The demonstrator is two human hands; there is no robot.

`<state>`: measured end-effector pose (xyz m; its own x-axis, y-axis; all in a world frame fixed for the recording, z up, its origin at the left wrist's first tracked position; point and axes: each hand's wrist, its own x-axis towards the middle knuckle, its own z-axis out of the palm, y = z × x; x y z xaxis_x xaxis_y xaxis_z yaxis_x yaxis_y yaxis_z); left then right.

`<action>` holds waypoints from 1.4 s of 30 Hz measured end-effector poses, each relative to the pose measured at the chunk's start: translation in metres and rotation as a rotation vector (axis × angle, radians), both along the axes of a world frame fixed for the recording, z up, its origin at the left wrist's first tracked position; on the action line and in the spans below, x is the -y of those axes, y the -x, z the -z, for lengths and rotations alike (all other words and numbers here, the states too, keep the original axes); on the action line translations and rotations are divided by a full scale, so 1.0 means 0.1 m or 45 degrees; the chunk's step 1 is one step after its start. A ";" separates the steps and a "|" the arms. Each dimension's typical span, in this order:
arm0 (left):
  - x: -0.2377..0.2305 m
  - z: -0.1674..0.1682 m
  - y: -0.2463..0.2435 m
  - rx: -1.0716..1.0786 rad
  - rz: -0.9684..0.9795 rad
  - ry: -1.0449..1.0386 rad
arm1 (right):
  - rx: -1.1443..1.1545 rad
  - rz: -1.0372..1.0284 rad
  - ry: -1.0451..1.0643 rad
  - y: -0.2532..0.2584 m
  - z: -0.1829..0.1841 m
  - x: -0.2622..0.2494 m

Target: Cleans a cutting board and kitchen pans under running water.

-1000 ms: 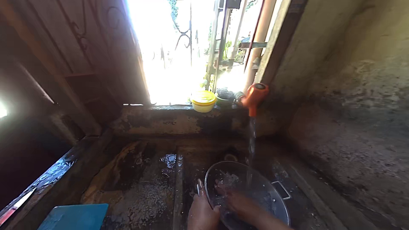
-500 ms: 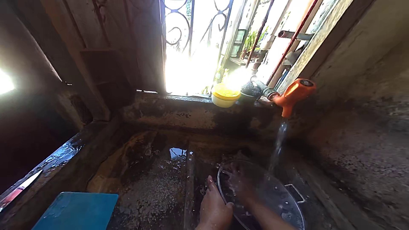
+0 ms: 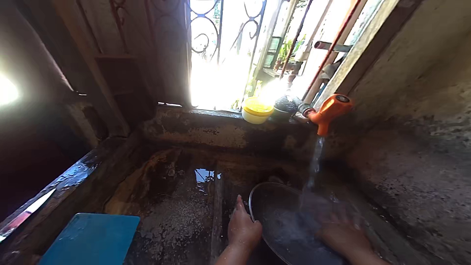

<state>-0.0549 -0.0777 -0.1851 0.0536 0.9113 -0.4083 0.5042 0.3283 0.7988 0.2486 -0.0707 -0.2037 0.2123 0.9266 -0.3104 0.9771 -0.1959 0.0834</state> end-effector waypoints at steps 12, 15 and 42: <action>0.08 -0.28 0.34 -0.083 0.044 -0.004 | -0.581 0.453 -0.274 -0.17 -0.11 0.18; -0.02 -0.36 0.71 -0.031 -0.004 0.027 | -0.714 0.304 -0.396 0.12 -0.62 0.21; -1.07 -0.34 2.16 -0.264 -0.352 -0.128 | -0.658 -0.701 -1.107 2.73 -2.31 -0.82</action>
